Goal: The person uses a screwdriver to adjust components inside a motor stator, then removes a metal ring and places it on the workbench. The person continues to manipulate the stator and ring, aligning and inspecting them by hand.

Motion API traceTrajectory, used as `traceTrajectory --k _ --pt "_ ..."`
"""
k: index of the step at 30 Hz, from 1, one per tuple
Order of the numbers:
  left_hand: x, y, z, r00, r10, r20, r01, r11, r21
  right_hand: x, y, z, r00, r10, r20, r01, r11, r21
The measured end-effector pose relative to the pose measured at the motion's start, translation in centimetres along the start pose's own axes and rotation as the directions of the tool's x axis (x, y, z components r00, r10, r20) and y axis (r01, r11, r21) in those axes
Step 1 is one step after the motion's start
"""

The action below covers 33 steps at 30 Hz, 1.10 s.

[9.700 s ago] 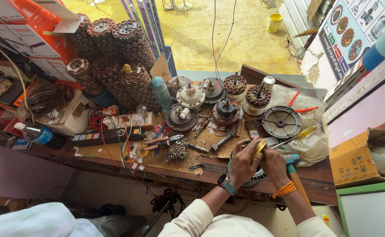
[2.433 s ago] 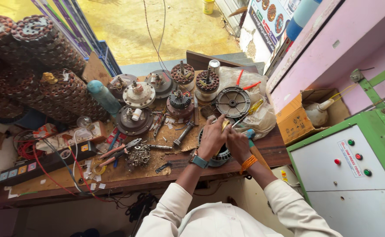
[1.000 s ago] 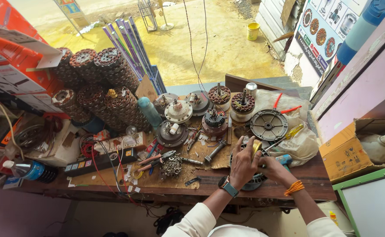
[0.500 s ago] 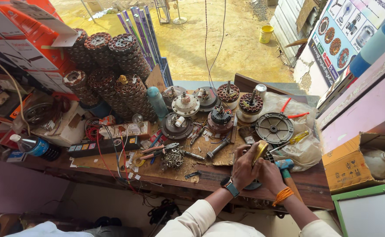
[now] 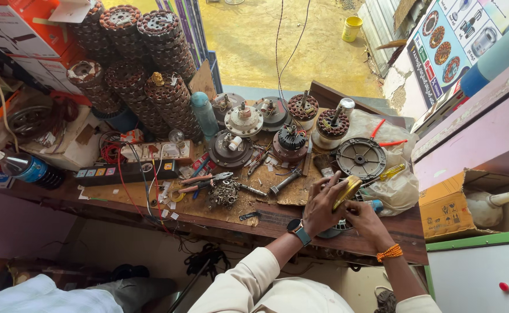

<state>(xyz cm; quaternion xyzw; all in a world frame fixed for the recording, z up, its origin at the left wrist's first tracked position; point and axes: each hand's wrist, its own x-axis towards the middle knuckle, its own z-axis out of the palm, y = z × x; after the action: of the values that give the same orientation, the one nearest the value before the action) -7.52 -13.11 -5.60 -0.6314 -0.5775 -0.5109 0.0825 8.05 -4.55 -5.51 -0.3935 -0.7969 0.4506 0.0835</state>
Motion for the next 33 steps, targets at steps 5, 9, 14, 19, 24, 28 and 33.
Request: traceTrajectory --k 5,9,14,19,24,28,33 --pt "4.9 1.0 -0.1 0.863 -0.274 0.424 0.325 0.944 -0.052 0.3 -0.1 -0.1 0.982 -0.168 -0.085 0.121 0.909 -0.399" --pt "7.1 2.6 -0.2 0.727 -0.319 0.608 0.435 0.899 -0.048 0.3 -0.5 0.8 0.919 -0.239 -0.315 -0.011 0.780 -0.626" --pt "7.1 2.3 -0.9 0.836 -0.238 0.495 0.323 0.942 -0.092 -0.1 -0.3 1.4 0.867 -0.360 -0.345 0.164 0.859 -0.485" --pt "6.9 2.5 -1.5 0.871 -0.217 0.441 0.291 0.951 -0.108 -0.2 -0.2 1.0 0.891 -0.209 -0.403 0.029 0.912 -0.409" --pt "7.3 3.5 -2.0 0.879 -0.205 0.430 0.268 0.959 -0.089 -0.3 -0.9 0.6 0.936 -0.252 -0.244 0.151 0.918 -0.368" --pt "7.3 3.5 -2.0 0.874 -0.222 0.432 0.296 0.949 -0.109 -0.3 -0.6 0.7 0.917 -0.167 -0.363 0.041 0.943 -0.330" --pt "7.0 3.4 -2.3 0.831 -0.268 0.487 0.341 0.938 -0.066 0.3 0.0 1.3 0.940 -0.227 -0.255 0.124 0.922 -0.366"
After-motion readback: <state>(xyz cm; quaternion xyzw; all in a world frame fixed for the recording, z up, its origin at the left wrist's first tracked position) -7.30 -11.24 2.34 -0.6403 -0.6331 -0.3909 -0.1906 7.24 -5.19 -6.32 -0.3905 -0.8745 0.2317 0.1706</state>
